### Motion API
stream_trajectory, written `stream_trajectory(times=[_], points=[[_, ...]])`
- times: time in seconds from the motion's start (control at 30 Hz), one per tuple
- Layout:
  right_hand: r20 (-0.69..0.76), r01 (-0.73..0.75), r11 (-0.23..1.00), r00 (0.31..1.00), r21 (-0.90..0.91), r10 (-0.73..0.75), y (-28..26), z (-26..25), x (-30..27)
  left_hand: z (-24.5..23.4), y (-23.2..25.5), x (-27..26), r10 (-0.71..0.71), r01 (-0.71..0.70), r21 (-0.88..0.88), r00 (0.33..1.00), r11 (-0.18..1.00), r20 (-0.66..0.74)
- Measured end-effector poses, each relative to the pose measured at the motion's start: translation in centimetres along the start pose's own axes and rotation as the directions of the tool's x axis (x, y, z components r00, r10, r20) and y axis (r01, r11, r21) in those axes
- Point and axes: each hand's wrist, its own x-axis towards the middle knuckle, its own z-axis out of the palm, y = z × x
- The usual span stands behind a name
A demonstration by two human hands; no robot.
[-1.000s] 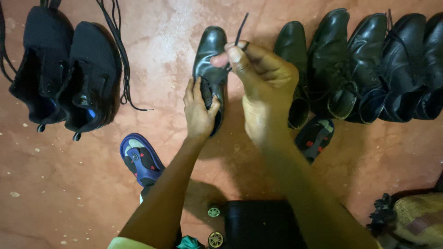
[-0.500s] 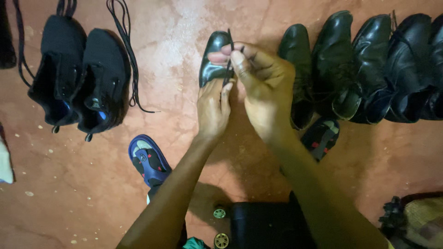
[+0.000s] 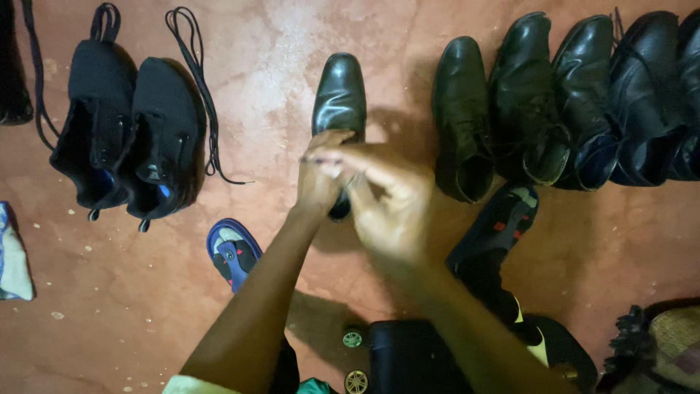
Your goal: The person is lacing a pair of black leather shoes. They thread the laces through the eyelets and tie them into a knot. The person then moves to a pair of black sneakers and begins lacing them as well.
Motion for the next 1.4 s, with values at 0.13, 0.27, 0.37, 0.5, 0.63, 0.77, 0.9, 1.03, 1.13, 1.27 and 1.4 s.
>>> stream_trajectory(times=[0.13, 0.27, 0.37, 0.5, 0.63, 0.77, 0.9, 1.03, 1.13, 1.27, 1.4], points=[[0.058, 0.131, 0.973, 0.991, -0.192, -0.122, -1.1, 1.2, -1.5, 0.6, -0.9, 0.1, -0.006, 0.006, -0.008, 1.0, 1.0, -0.018], [0.14, 0.174, 0.973, 0.978, -0.151, -0.153, -1.3, 1.4, -2.4, 0.6, -1.4, -0.3, -0.017, 0.017, -0.008, 1.0, 1.0, -0.025], [0.233, 0.26, 0.954, 0.947, -0.151, -0.222, -0.7, 0.8, -2.5, 0.7, -1.6, -0.5, -0.026, 0.026, -0.015, 0.999, 1.0, -0.044], [0.188, 0.257, 0.935, 0.958, -0.245, -0.215, 0.7, 1.2, -3.2, 1.5, -1.3, -0.4, -0.028, 0.026, -0.031, 0.996, 0.999, -0.083], [-0.001, 0.157, 0.937, 0.986, -0.313, -0.166, 3.4, 1.4, -4.4, 2.2, -0.3, 0.0, -0.026, 0.017, -0.053, 0.986, 0.998, -0.167], [-0.265, -0.026, 0.948, 0.962, -0.318, -0.062, 8.3, 0.5, -4.3, 1.8, 0.5, 0.1, -0.07, 0.048, -0.083, 0.956, 0.995, -0.285], [-0.363, -0.237, 0.876, 0.929, -0.421, 0.076, 13.0, 0.2, -4.6, 1.6, 1.1, 0.0, -0.053, 0.009, -0.127, 0.936, 0.992, -0.347], [-0.287, -0.208, 0.952, 0.948, -0.226, 0.139, 16.0, 0.1, -5.4, 1.6, 0.6, -0.1, -0.078, -0.015, -0.258, 0.935, 0.966, -0.347], [-0.212, -0.106, 0.875, 0.977, -0.473, 0.004, 17.8, -0.1, -6.1, 1.5, 0.2, -0.2, -0.076, -0.015, -0.287, 0.95, 0.958, -0.303], [-0.169, -0.196, 0.853, 0.977, -0.484, 0.129, 20.1, -0.5, -6.3, 1.5, 0.6, 0.0, -0.097, 0.004, -0.308, 0.953, 0.951, -0.286], [-0.203, -0.292, 0.854, 0.953, -0.431, 0.223, 21.9, -0.8, -7.0, 1.9, 2.0, -0.9, -0.108, 0.016, -0.293, 0.948, 0.956, -0.301]])
